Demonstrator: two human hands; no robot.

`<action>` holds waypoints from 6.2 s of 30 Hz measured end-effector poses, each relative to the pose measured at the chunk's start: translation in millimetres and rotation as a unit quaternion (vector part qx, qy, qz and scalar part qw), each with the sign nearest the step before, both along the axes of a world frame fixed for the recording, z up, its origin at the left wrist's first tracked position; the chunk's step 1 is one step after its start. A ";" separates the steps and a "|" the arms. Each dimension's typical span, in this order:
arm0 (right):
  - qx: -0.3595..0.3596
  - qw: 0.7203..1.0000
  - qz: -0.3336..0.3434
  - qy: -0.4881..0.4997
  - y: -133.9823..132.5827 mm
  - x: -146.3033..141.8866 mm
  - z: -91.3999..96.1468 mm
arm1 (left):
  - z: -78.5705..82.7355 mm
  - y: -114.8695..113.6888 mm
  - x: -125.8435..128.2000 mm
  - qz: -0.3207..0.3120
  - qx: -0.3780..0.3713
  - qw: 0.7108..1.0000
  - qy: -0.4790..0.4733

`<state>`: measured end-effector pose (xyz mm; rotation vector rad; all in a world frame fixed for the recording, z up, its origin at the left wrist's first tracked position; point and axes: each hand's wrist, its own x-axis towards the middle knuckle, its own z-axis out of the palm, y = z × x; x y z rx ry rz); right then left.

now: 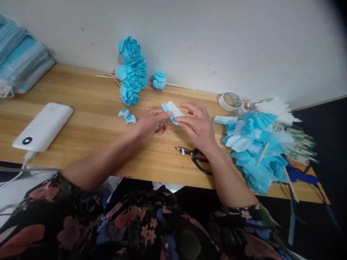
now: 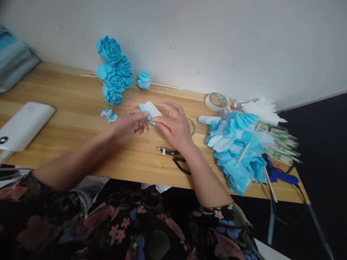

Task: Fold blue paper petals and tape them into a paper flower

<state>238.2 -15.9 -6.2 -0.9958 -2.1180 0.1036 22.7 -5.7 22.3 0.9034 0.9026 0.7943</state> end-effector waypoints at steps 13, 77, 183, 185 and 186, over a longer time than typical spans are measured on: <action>-0.090 0.991 -0.003 0.104 -6.4 -6.3 2.5 | -11.4 0.5 4.0 0.038 0.087 0.995 0.035; -0.277 0.906 -0.069 0.313 -9.4 -20.8 2.4 | -14.0 -3.6 3.0 -0.018 0.209 0.974 0.084; -0.395 0.836 0.017 0.379 -12.0 -12.6 12.4 | -13.4 -2.7 -2.6 -0.004 0.234 0.962 0.140; -0.413 0.835 0.009 0.363 -11.8 -14.2 10.6 | -12.9 -3.5 -2.0 0.000 0.245 0.959 0.143; -0.415 0.841 0.004 0.346 -11.9 -15.0 9.9 | -12.7 -3.8 -1.8 0.003 0.250 0.958 0.144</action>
